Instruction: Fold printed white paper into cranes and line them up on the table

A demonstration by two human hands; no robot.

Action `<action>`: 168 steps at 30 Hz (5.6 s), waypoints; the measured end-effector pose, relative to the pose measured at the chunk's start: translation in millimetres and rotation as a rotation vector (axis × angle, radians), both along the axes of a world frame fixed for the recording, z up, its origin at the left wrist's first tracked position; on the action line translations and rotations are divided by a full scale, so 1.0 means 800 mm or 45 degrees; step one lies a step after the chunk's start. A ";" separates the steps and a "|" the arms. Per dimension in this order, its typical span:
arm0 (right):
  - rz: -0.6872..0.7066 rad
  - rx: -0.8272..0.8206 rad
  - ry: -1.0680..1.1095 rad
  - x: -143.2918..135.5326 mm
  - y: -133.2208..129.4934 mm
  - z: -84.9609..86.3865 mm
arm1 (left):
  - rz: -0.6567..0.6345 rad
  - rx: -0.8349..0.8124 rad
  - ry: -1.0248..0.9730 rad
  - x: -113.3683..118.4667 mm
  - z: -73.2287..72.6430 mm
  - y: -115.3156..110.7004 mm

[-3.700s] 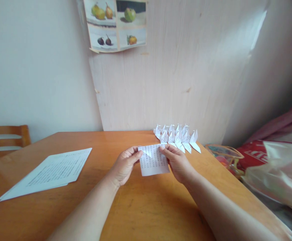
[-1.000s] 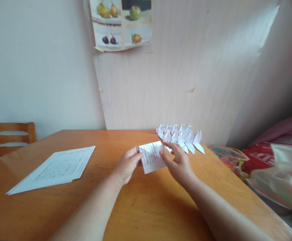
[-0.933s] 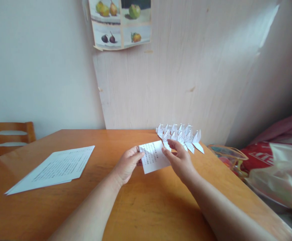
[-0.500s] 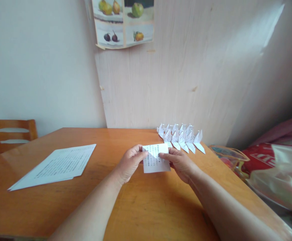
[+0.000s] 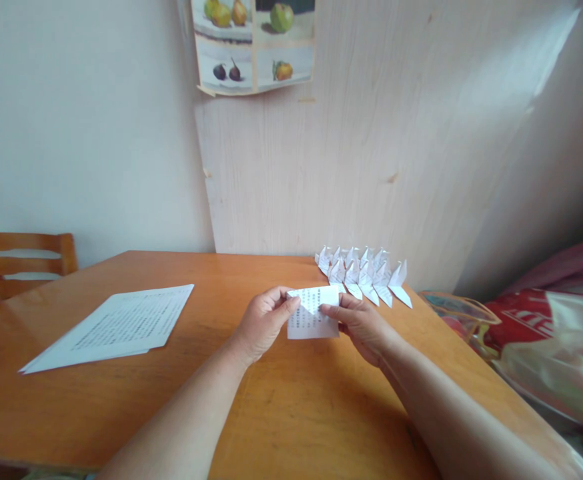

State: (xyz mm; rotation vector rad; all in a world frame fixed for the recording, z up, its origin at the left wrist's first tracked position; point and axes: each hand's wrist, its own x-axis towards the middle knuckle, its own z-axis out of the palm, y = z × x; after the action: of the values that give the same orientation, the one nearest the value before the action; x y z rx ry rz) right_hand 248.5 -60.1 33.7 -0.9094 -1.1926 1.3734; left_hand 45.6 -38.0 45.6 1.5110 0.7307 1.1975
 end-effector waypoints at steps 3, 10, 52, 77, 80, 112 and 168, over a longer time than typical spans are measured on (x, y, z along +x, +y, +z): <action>-0.016 -0.006 -0.032 0.000 0.000 0.000 | 0.012 0.010 0.018 0.000 0.000 0.000; 0.020 0.071 -0.013 0.001 -0.001 0.003 | 0.011 0.022 0.034 -0.001 -0.001 0.001; 0.445 -0.175 0.111 -0.004 -0.024 0.017 | -0.309 -0.525 -0.157 -0.012 0.001 0.004; 0.439 -0.117 0.011 -0.015 -0.024 0.005 | -0.369 -0.510 -0.013 -0.005 -0.001 -0.005; 0.280 -0.090 -0.040 -0.016 -0.022 0.007 | -0.325 -0.438 0.054 -0.002 -0.005 -0.003; -0.284 -0.177 0.147 -0.004 0.001 0.006 | -0.419 -0.403 -0.082 -0.013 0.000 0.002; -0.195 0.100 -0.021 -0.009 -0.007 0.007 | -0.337 -0.476 -0.339 0.000 -0.005 0.004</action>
State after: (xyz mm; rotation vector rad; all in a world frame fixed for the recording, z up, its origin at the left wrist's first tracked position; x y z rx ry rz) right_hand 240.9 -65.6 39.2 -0.9378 -1.1566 1.1909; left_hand 45.8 -34.8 41.9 1.0751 0.5213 0.9739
